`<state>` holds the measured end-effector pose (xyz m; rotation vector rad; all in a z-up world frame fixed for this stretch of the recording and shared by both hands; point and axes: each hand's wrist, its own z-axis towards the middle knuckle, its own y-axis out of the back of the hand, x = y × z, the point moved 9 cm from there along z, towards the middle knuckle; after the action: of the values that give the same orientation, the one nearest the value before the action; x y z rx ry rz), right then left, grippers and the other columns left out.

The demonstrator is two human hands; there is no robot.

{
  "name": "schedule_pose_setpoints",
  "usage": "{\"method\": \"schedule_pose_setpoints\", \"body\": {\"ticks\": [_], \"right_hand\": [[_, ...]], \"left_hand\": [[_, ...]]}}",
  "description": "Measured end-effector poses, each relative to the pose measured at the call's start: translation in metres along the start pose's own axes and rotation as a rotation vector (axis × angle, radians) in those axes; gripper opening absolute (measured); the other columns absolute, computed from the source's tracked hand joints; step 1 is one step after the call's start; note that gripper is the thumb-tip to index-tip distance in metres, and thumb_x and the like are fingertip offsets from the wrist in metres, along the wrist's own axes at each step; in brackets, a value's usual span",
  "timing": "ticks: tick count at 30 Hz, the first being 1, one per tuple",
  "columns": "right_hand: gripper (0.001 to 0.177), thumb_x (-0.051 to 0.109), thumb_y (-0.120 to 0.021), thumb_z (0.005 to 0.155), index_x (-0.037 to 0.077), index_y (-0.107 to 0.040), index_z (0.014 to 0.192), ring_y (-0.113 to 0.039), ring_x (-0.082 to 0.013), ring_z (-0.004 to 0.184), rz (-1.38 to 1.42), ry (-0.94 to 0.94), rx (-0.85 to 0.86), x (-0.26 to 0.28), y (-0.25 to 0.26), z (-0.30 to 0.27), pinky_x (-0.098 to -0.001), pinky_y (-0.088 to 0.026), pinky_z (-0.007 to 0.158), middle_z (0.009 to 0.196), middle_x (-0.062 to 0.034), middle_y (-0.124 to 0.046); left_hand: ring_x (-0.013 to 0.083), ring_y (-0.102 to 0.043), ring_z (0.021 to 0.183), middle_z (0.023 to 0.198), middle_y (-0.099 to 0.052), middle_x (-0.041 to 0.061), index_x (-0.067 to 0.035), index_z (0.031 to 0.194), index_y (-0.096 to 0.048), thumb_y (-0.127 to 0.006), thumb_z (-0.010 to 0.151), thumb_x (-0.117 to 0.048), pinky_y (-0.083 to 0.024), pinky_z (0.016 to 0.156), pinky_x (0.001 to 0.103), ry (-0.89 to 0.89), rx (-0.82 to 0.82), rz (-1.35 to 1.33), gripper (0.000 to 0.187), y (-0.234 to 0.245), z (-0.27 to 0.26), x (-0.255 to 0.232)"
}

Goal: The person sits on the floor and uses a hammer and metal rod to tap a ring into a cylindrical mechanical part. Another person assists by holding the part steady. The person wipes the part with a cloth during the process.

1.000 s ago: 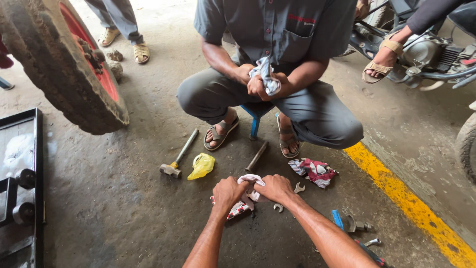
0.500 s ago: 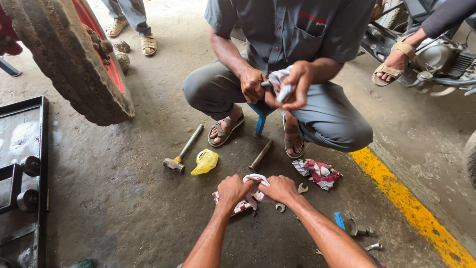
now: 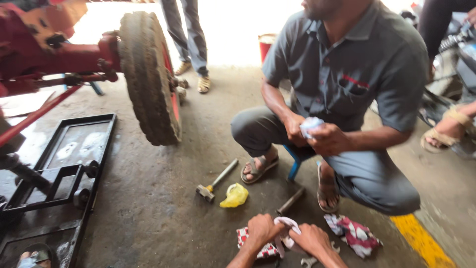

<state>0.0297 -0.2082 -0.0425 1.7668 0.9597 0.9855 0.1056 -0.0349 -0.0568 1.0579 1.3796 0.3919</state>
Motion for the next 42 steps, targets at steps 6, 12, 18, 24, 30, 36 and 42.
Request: {"method": "schedule_pose_setpoints", "body": {"ticks": [6, 12, 18, 24, 30, 36, 42], "right_hand": [[0.05, 0.056, -0.057, 0.08, 0.018, -0.081, 0.102, -0.073, -0.0397, 0.103, 0.015, -0.021, 0.029, -0.001, -0.001, 0.0, -0.0486, -0.056, 0.097, 0.1, -0.0212, -0.076], [0.052, 0.056, -0.058, 0.08, 0.016, -0.081, 0.103, -0.073, -0.0392, 0.104, 0.012, -0.029, 0.04, 0.004, 0.002, -0.003, -0.0481, -0.056, 0.097, 0.101, -0.0209, -0.076], [0.05, 0.053, -0.058, 0.081, 0.015, -0.081, 0.102, -0.073, -0.0389, 0.102, 0.029, 0.002, 0.061, 0.01, 0.004, -0.007, -0.0478, -0.056, 0.095, 0.098, -0.0205, -0.076], [0.049, 0.052, -0.057, 0.081, 0.014, -0.08, 0.102, -0.073, -0.0392, 0.101, 0.042, 0.002, 0.081, 0.01, -0.002, -0.006, -0.0477, -0.057, 0.094, 0.097, -0.0213, -0.076], [0.051, 0.055, -0.058, 0.082, 0.015, -0.081, 0.103, -0.073, -0.0395, 0.103, -0.009, -0.005, 0.086, 0.008, -0.007, -0.001, -0.0483, -0.056, 0.096, 0.1, -0.0212, -0.075], [0.052, 0.057, -0.057, 0.081, 0.015, -0.079, 0.104, -0.072, -0.0392, 0.106, -0.022, -0.029, 0.101, 0.006, -0.011, 0.003, -0.0487, -0.055, 0.097, 0.103, -0.02, -0.076], [0.055, 0.056, -0.058, 0.082, 0.008, -0.079, 0.1, -0.072, -0.0408, 0.104, -0.01, -0.002, 0.073, 0.01, -0.009, -0.002, -0.0489, -0.055, 0.096, 0.1, -0.0242, -0.074]], "left_hand": [[0.0409, -0.073, 0.084, 0.084, -0.073, 0.025, -0.004, 0.089, -0.079, -0.067, 0.077, -0.056, -0.057, 0.082, 0.048, -0.017, 0.033, -0.039, 0.055, 0.008, -0.009, -0.007], [0.04, -0.073, 0.085, 0.085, -0.073, 0.024, -0.004, 0.09, -0.079, -0.068, 0.076, -0.058, -0.057, 0.082, 0.047, -0.006, 0.038, -0.04, 0.057, 0.014, -0.012, -0.008], [0.0392, -0.073, 0.086, 0.085, -0.073, 0.023, -0.005, 0.091, -0.079, -0.068, 0.076, -0.058, -0.057, 0.082, 0.047, 0.0, 0.061, -0.033, 0.057, 0.011, -0.01, -0.005], [0.0394, -0.074, 0.085, 0.084, -0.073, 0.023, -0.005, 0.09, -0.08, -0.068, 0.075, -0.054, -0.057, 0.081, 0.047, -0.01, 0.059, -0.018, 0.053, 0.008, -0.009, -0.002], [0.0412, -0.073, 0.088, 0.087, -0.072, 0.025, -0.003, 0.091, -0.079, -0.069, 0.077, -0.057, -0.057, 0.083, 0.048, -0.005, 0.036, -0.007, 0.057, 0.011, -0.01, -0.001], [0.0401, -0.073, 0.09, 0.089, -0.073, 0.024, -0.003, 0.092, -0.079, -0.069, 0.077, -0.059, -0.057, 0.085, 0.047, 0.014, 0.071, -0.024, 0.059, 0.007, -0.007, 0.001], [0.0399, -0.073, 0.089, 0.088, -0.073, 0.024, -0.003, 0.092, -0.079, -0.069, 0.076, -0.056, -0.057, 0.085, 0.047, 0.013, 0.059, 0.007, 0.056, 0.007, -0.006, 0.004]]}}
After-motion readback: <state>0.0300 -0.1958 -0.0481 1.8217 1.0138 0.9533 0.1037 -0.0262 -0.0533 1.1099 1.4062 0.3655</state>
